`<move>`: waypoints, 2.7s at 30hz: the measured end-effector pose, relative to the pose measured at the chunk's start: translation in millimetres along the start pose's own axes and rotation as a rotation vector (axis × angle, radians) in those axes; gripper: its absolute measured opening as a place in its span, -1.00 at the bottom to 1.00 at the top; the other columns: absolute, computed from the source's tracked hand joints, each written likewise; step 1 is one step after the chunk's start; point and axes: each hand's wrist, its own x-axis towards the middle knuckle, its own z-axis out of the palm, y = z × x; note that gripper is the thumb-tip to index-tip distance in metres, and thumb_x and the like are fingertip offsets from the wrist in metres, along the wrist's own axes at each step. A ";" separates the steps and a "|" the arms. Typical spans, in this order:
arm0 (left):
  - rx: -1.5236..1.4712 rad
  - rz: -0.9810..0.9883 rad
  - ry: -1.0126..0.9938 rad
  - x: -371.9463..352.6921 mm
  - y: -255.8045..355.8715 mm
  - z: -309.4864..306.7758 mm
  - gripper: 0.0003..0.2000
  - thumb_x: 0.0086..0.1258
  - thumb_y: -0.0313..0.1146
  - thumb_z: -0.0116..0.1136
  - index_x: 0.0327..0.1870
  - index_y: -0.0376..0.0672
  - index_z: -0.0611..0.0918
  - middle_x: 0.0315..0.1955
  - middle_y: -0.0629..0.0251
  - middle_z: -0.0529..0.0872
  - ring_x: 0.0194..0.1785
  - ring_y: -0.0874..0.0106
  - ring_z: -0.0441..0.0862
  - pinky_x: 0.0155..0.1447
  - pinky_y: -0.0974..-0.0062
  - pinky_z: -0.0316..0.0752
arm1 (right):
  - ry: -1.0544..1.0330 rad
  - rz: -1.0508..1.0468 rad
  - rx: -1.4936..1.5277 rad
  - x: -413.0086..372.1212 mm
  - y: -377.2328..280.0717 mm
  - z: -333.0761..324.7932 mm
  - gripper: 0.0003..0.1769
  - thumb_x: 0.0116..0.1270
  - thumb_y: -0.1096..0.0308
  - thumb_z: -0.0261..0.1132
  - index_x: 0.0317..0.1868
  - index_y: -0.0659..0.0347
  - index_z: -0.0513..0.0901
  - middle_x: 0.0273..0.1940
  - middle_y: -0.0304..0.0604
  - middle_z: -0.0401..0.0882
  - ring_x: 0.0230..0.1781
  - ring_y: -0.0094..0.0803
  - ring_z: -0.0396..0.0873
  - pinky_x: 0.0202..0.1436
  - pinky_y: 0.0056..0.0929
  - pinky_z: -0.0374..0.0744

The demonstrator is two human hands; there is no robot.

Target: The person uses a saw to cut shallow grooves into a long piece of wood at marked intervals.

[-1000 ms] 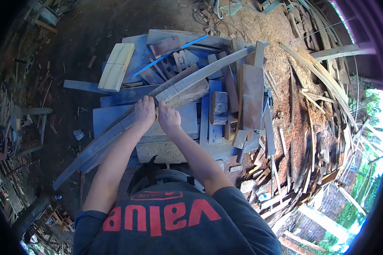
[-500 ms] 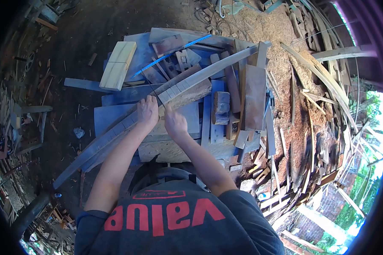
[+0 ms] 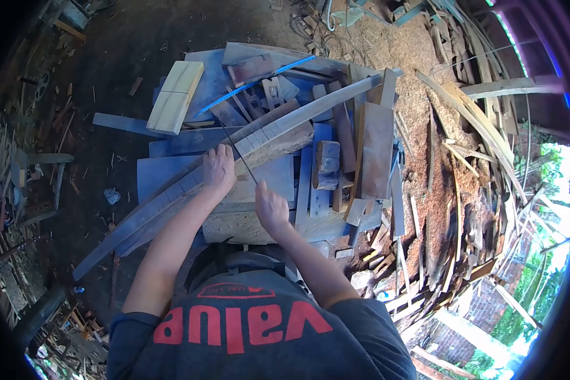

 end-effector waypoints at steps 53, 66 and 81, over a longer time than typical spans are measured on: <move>-0.170 -0.039 -0.077 -10.3 -18.6 -4.0 -0.79 0.19 -0.47 0.09 -0.16 -0.28 0.59 -0.11 0.12 0.57 -0.02 0.15 0.55 -0.01 0.20 0.51 | 0.062 -0.075 -0.086 24.0 -14.7 18.8 -0.92 0.39 0.38 0.02 -0.20 0.17 0.32 -0.45 0.08 0.64 -0.39 0.02 0.67 -0.35 -0.08 0.62; -0.099 -0.008 -0.056 -13.0 -21.8 -2.5 -0.72 0.13 -0.45 0.13 -0.11 -0.28 0.58 -0.11 0.19 0.55 -0.06 0.20 0.52 -0.05 0.24 0.47 | 0.092 -0.121 -0.043 38.8 -14.9 29.2 -0.86 0.40 0.33 0.05 -0.19 0.21 0.32 -0.46 0.12 0.63 -0.45 0.08 0.65 -0.38 0.01 0.61; -0.367 0.051 0.077 -28.0 -42.8 10.6 -0.53 0.27 -0.21 0.16 0.16 -0.25 0.43 -0.06 0.13 0.45 0.02 0.18 0.37 0.18 0.28 0.29 | 0.142 -0.158 -0.004 56.6 -24.4 22.5 -0.85 0.45 0.30 0.01 -0.17 0.21 0.33 -0.54 0.19 0.58 -0.49 0.18 0.60 -0.43 0.15 0.53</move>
